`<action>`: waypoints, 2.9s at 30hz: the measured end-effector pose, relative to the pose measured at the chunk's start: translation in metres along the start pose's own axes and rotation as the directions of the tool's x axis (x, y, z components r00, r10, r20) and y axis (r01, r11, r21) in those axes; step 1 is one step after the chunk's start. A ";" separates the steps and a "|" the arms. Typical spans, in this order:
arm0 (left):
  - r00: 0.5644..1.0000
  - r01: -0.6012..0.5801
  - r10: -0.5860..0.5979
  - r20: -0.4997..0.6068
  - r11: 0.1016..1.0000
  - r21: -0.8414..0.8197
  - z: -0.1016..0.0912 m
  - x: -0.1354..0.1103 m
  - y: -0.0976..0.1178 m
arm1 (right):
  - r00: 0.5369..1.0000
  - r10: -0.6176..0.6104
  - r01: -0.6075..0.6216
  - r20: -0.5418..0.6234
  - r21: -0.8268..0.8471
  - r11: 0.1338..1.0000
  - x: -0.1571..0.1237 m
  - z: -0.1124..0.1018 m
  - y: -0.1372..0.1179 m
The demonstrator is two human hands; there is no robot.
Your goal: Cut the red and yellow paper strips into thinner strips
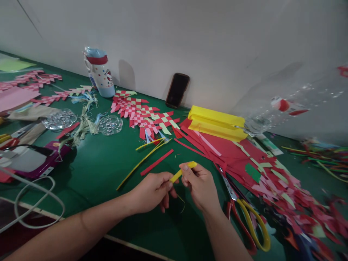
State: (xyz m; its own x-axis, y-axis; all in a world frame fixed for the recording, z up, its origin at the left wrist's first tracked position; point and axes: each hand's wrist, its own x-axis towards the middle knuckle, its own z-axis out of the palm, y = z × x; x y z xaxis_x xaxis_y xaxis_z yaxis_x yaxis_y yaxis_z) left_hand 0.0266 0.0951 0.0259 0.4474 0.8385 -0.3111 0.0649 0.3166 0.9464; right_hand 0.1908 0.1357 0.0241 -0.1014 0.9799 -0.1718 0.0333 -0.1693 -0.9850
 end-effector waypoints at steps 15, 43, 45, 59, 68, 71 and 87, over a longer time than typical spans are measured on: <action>0.998 -0.051 0.051 0.045 0.999 0.009 -0.002 0.000 -0.002 | 1.000 -0.010 0.011 0.028 -0.054 0.998 -0.004 0.008 -0.002; 0.977 -0.097 0.149 -0.151 0.947 0.306 -0.006 0.001 -0.001 | 0.993 -0.110 0.117 0.050 -0.159 0.980 0.001 -0.006 -0.002; 0.978 -0.102 0.153 -0.145 0.945 0.312 -0.006 0.002 -0.001 | 0.992 -0.124 0.128 0.037 -0.178 0.976 0.000 -0.005 -0.002; 0.947 -0.126 0.256 -0.194 0.852 0.508 -0.010 0.000 0.002 | 0.990 -0.049 0.056 0.135 -0.046 0.997 -0.003 0.006 -0.003; 0.944 -0.151 0.290 -0.157 0.803 0.577 -0.014 0.000 0.004 | 0.988 -0.006 0.020 0.155 -0.094 0.995 -0.005 0.010 -0.008; 0.943 -0.159 0.298 -0.149 0.794 0.586 -0.015 0.000 0.006 | 0.995 0.013 -0.013 0.095 -0.004 1.000 -0.001 0.006 -0.003; 0.874 -0.067 0.446 -0.192 0.502 0.863 -0.030 0.001 0.007 | 0.990 -0.138 0.134 0.012 -0.324 0.936 0.005 -0.006 -0.005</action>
State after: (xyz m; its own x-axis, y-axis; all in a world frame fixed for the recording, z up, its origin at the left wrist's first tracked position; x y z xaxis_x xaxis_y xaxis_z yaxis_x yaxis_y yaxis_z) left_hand 0.0007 0.1114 0.0298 0.2491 0.9593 0.1332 0.7721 -0.2797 0.5707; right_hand 0.1966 0.1421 0.0285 -0.1170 0.9925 -0.0348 0.3398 0.0071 -0.9405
